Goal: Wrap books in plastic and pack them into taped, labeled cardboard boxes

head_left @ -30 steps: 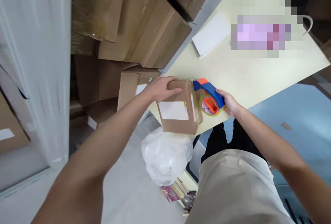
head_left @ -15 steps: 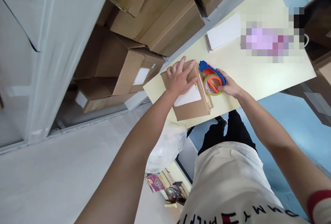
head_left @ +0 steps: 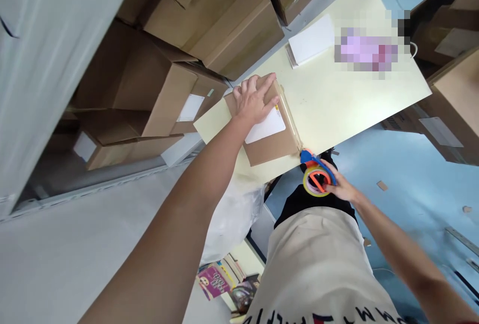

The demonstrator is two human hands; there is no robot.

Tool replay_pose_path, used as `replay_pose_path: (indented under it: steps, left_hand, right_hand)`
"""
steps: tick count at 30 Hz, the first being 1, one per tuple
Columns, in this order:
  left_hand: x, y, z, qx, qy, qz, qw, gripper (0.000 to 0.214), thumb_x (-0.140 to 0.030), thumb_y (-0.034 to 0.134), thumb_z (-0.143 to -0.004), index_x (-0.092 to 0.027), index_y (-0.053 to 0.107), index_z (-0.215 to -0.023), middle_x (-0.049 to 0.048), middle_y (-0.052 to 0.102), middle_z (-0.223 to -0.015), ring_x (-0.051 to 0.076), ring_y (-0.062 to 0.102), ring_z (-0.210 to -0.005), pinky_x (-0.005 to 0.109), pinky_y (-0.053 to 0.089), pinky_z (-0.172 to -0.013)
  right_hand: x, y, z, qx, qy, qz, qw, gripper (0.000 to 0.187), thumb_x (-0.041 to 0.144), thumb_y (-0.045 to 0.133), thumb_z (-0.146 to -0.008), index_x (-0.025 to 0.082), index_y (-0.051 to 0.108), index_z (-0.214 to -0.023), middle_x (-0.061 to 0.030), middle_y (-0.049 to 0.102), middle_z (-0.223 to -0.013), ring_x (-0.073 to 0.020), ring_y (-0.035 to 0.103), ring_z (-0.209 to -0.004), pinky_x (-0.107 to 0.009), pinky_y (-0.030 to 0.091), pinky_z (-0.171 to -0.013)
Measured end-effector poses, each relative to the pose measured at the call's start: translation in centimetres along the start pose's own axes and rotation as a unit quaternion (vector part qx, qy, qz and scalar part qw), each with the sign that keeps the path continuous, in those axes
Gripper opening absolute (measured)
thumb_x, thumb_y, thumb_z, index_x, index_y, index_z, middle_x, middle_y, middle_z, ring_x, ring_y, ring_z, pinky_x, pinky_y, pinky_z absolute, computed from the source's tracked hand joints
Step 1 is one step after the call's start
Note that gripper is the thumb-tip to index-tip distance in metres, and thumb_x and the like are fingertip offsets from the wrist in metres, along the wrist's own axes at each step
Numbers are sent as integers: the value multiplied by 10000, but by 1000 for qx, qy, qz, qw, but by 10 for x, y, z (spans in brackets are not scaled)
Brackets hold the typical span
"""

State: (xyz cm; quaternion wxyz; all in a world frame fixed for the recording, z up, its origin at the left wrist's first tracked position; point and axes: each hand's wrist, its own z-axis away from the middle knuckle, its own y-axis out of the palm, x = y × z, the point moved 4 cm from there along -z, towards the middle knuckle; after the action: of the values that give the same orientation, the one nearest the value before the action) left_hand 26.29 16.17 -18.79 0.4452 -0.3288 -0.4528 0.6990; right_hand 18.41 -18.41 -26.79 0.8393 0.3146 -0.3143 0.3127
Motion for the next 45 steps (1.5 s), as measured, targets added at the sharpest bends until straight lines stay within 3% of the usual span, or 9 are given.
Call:
replay_pose_path:
  steps: [5,10,16,22,27,31,35,41,45]
  left_hand:
    - [29,4,6,-34,-100,40,994,723,-610,321,-939,-375,119,-1592,139,387,-1546,436,349,-1373,639,276,-1048]
    - [66,22,42,-77,-254,95,959,827,-645,333,-915,-341,-21,-1597,191,352,-1569,438,358,-1391,675,357,-968]
    - [28,6,31,-25,-97,44,994,922,-669,485,-839,-256,168,-1600,163,185,-1651,445,109,-1497,630,164,-1130]
    - [11,3,5,-2,-59,41,997,886,-641,482,-863,-267,163,-1600,138,374,-1557,416,305,-1392,519,177,-1141]
    - [11,9,8,-1,-63,24,998,884,-629,503,-857,-276,174,-1598,137,445,-1491,408,350,-1329,496,202,-1119]
    - [9,9,6,-11,-59,35,998,904,-633,527,-842,-284,175,-1598,139,456,-1478,400,357,-1320,501,197,-1122]
    - [11,9,3,-11,-85,46,995,964,-645,532,-831,-277,94,-1607,151,439,-1492,415,344,-1348,533,196,-1125]
    - [53,19,29,24,-268,111,957,1014,-688,453,-852,-261,-93,-1592,193,337,-1574,450,349,-1392,598,291,-1064]
    - [56,22,58,8,-244,123,962,1144,-757,558,-759,-231,0,-1607,214,140,-1652,483,222,-1462,628,273,-1086]
  right_hand:
    - [11,26,-27,-61,-15,-9,998,918,246,682,-661,294,338,-1510,-78,512,-1476,-260,544,-1286,-439,419,-1122]
    - [89,-10,-109,-80,-82,38,993,901,217,645,-631,294,376,-1488,-56,514,-1473,-281,519,-1308,-460,455,-1105]
    - [159,-33,-183,20,-47,59,997,696,229,637,-720,277,499,-1400,-59,626,-1336,-299,594,-1195,-538,496,-1045]
    - [151,-31,-167,1,-78,82,994,817,180,665,-680,283,432,-1457,-53,578,-1400,-298,534,-1287,-518,422,-1130]
    - [105,-33,-107,-21,-48,90,995,853,164,645,-662,288,403,-1470,-63,543,-1439,-308,523,-1307,-501,432,-1116]
    - [39,0,-53,-18,-33,62,997,902,199,642,-662,259,327,-1506,-100,554,-1415,-286,571,-1249,-476,432,-1111]
    - [2,48,-51,-71,-49,3,996,920,268,630,-712,258,229,-1540,-104,462,-1508,-262,515,-1317,-458,387,-1148]
    - [62,35,-126,-96,-104,-39,989,930,254,596,-655,266,261,-1522,-76,451,-1522,-271,489,-1341,-465,420,-1126]
    - [140,1,-179,-25,-57,3,998,774,248,602,-651,280,442,-1407,-53,603,-1358,-284,578,-1218,-471,531,-986]
